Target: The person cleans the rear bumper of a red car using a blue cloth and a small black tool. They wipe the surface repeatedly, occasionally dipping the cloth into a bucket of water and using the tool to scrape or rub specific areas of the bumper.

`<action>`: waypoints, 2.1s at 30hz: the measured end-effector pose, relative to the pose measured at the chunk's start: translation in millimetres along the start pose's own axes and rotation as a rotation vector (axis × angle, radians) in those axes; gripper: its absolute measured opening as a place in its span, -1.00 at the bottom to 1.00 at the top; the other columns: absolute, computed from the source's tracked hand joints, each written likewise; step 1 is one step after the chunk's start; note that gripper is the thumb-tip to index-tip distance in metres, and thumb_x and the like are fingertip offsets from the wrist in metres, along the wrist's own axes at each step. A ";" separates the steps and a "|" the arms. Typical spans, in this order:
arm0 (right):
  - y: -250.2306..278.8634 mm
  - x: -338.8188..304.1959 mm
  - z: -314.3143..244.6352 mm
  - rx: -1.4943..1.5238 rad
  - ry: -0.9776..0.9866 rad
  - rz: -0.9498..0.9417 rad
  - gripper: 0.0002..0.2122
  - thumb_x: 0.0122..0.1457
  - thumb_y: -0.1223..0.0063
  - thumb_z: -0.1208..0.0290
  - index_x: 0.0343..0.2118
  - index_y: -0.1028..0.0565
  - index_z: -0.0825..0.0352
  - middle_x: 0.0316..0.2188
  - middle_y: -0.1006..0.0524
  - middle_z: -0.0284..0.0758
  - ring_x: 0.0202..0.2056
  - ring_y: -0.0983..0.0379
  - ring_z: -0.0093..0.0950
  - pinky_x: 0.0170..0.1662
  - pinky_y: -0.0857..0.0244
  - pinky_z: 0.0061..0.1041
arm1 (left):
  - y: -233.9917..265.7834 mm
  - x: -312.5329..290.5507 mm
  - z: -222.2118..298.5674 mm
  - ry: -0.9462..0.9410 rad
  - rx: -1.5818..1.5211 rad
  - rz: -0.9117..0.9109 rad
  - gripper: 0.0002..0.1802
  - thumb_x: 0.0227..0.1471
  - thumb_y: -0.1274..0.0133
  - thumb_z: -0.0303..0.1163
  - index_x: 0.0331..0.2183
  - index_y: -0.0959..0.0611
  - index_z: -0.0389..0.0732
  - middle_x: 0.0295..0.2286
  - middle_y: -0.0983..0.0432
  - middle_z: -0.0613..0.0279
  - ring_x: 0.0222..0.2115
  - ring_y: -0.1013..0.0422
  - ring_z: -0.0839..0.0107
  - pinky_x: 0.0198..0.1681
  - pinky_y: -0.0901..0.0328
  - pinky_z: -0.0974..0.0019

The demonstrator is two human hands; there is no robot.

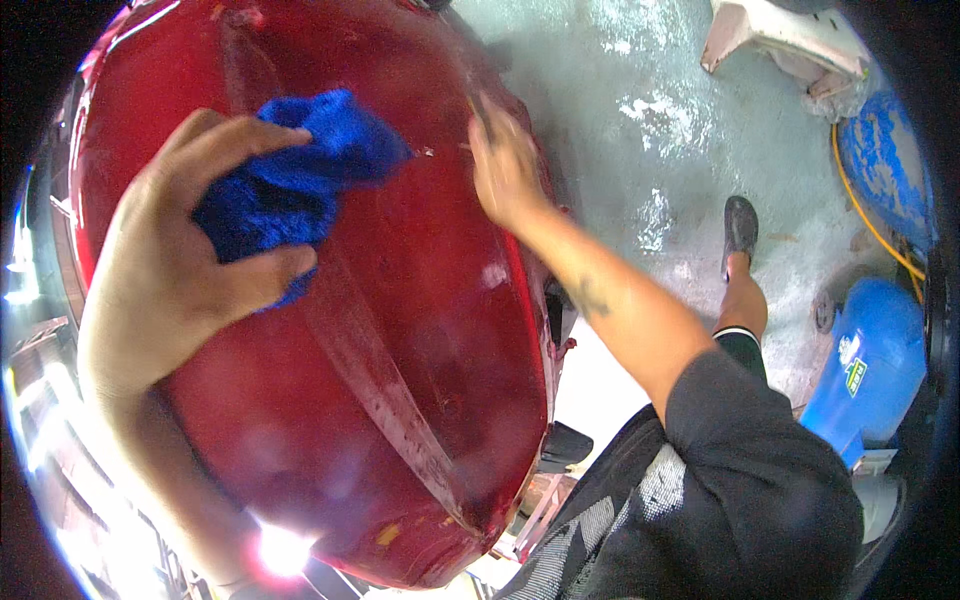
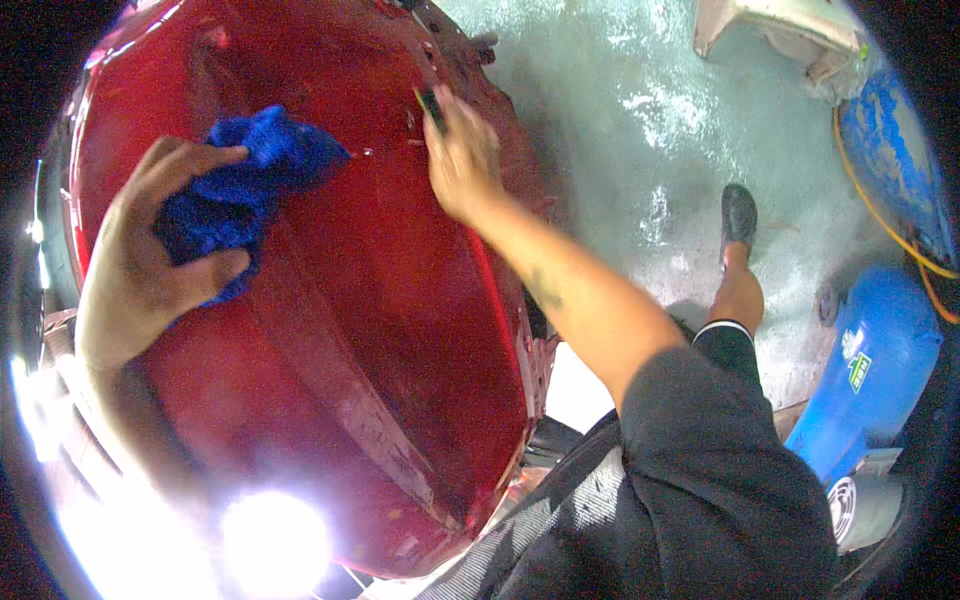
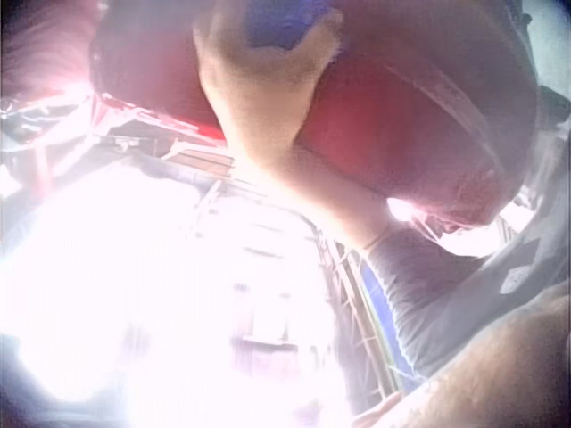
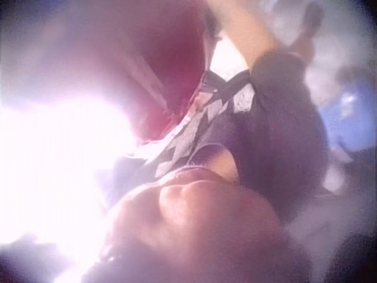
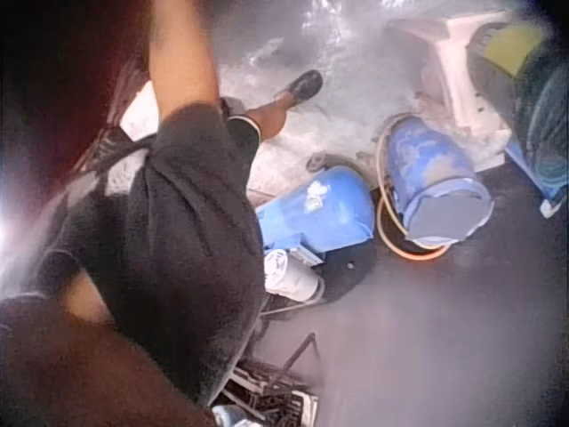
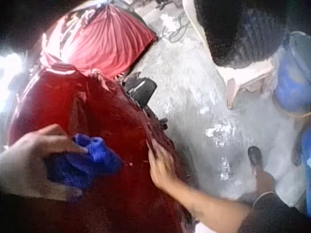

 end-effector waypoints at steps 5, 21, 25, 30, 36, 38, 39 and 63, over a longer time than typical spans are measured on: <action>43.0 -96.4 -30.1 -0.189 -0.177 -0.168 -0.47 0.56 0.15 0.31 0.51 -0.23 0.38 0.49 -0.30 -0.03 0.50 -0.19 -0.09 0.43 -0.01 0.02 | 7.5 4.7 3.2 0.026 -0.005 0.029 -0.15 -0.38 -0.50 -0.32 0.09 -0.71 -0.21 -0.16 -0.51 0.06 -0.10 -0.52 0.05 0.09 -0.39 0.12; 8.8 -18.1 -35.0 -0.054 -0.268 -0.221 -0.40 0.62 0.30 0.09 0.55 -0.15 0.35 0.57 -0.15 -0.09 0.58 0.02 -0.10 0.51 0.16 0.16 | 13.3 -5.0 -11.7 -0.044 0.049 0.080 -0.23 -0.39 -0.51 -0.33 0.01 -0.74 -0.25 -0.11 -0.63 -0.06 0.00 -0.56 -0.05 0.20 -0.38 0.04; -12.0 42.9 7.1 -0.107 -0.170 -0.117 -0.43 0.58 0.21 0.02 0.44 -0.35 0.35 0.45 -0.36 -0.06 0.48 -0.18 -0.01 0.48 0.09 0.20 | -16.0 -10.8 -15.3 0.015 -0.124 0.159 -0.38 -0.24 -0.53 -0.25 -0.10 -0.73 -0.31 -0.20 -0.59 0.05 -0.11 -0.56 0.17 0.11 -0.38 0.18; 20.9 -102.9 -21.1 -0.005 -0.180 -0.068 -0.41 0.56 0.13 0.02 0.48 -0.32 0.31 0.47 -0.34 -0.06 0.49 -0.20 -0.05 0.47 0.02 0.14 | -32.7 -91.7 30.0 0.034 0.119 0.171 -0.41 -0.26 -0.53 -0.24 -0.16 -0.70 -0.31 -0.27 -0.56 0.05 -0.21 -0.55 0.11 0.00 -0.41 0.14; 90.6 -326.3 -41.4 -0.021 -0.244 -0.121 -0.41 0.60 0.21 0.09 0.54 -0.21 0.32 0.52 -0.25 -0.03 0.53 -0.15 -0.08 0.48 0.03 0.06 | -88.5 -170.4 96.8 -0.030 0.277 0.286 -0.37 -0.29 -0.55 -0.33 -0.10 -0.72 -0.28 -0.26 -0.55 0.04 -0.17 -0.53 0.06 0.02 -0.42 0.10; 109.6 -394.4 -62.4 -0.017 -0.289 -0.205 -0.41 0.60 0.21 0.11 0.54 -0.20 0.36 0.53 -0.24 -0.03 0.54 -0.11 -0.04 0.48 0.06 0.07 | -107.3 -196.2 104.3 -0.022 0.300 0.315 -0.32 -0.26 -0.55 -0.29 -0.04 -0.72 -0.28 -0.23 -0.57 0.02 -0.14 -0.53 0.05 0.04 -0.42 0.11; 111.1 -407.4 -61.9 -0.076 -0.263 -0.218 -0.42 0.60 0.21 0.12 0.53 -0.21 0.35 0.53 -0.24 -0.03 0.54 -0.09 -0.05 0.49 0.07 0.04 | -115.9 -197.0 106.2 -0.043 0.296 0.326 -0.31 -0.25 -0.55 -0.27 -0.02 -0.72 -0.27 -0.22 -0.58 0.01 -0.14 -0.53 0.04 0.05 -0.42 0.10; 49.3 -155.1 -38.2 0.065 -0.247 0.007 -0.49 0.58 0.13 0.09 0.35 -0.46 0.40 0.37 -0.45 0.06 0.40 -0.34 0.01 0.42 -0.17 0.02 | -92.9 -175.1 85.8 -0.031 -0.067 0.206 -0.12 -0.37 -0.56 0.02 -0.03 -0.74 -0.32 -0.20 -0.57 -0.02 -0.12 -0.53 0.03 0.03 -0.40 0.07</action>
Point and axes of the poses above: each hand's wrist, its own x-axis towards the middle knuckle, its own y-axis out of the back of the hand, z = x × y, the point moved 3 cm from there along x, towards the middle knuckle
